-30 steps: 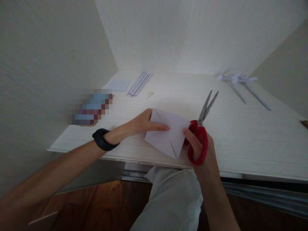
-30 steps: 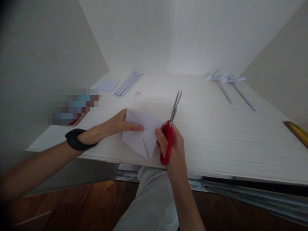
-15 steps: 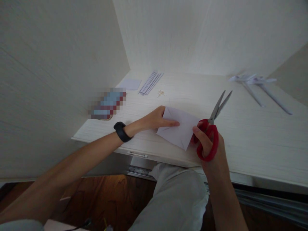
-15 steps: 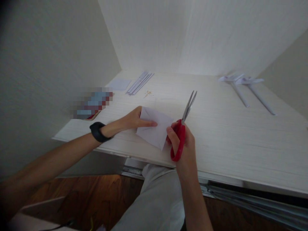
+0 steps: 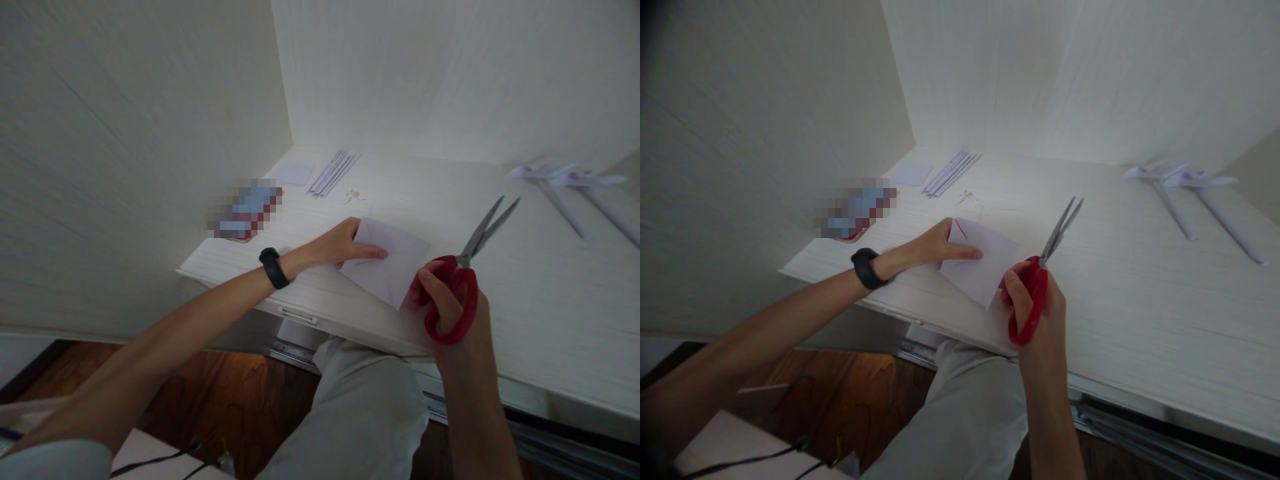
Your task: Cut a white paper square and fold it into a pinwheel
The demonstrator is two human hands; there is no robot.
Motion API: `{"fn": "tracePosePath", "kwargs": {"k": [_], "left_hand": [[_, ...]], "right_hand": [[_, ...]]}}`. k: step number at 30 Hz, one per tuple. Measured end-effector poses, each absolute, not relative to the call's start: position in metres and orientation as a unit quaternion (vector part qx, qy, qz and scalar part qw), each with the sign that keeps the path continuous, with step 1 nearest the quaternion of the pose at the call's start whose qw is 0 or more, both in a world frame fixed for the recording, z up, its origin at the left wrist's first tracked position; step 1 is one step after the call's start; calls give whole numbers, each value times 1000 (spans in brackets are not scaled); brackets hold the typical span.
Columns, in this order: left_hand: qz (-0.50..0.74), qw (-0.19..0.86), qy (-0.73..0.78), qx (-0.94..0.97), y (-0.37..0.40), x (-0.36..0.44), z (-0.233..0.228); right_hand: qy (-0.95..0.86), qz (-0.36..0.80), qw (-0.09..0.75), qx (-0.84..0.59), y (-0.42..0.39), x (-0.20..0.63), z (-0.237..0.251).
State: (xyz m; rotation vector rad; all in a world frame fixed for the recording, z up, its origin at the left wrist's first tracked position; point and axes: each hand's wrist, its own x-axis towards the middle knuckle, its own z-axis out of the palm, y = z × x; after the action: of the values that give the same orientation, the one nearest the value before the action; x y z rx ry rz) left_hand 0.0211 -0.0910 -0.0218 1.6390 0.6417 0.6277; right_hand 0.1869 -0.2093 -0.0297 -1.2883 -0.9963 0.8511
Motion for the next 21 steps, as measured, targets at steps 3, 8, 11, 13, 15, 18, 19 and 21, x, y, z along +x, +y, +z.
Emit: {"fn": "tracePosePath", "kwargs": {"k": [3,8,11,13,15,18,19,21], "left_hand": [[257,603,279,702,-91,21,-21],[255,625,281,682,-90,20,-21],[254,636,277,675,-90,20,-22],[246,633,286,676,-90,19,-21],[243,631,295,675,-91,19,-20],[254,638,297,664,-93,20,-17],[257,641,295,661,-93,20,-16],[259,647,290,655,-95,21,-15]], "right_hand": [[-433,354,602,-570,-209,187,-31],[-428,364,605,-564,-209,187,-32],[-426,369,614,-553,-209,186,-32],[-425,371,613,-552,-209,186,-31],[-426,370,612,-554,-210,186,-30],[-430,366,613,-552,-211,186,-29],[-431,366,614,-551,-211,186,-29],[-428,366,617,-549,-212,186,-30]]}}
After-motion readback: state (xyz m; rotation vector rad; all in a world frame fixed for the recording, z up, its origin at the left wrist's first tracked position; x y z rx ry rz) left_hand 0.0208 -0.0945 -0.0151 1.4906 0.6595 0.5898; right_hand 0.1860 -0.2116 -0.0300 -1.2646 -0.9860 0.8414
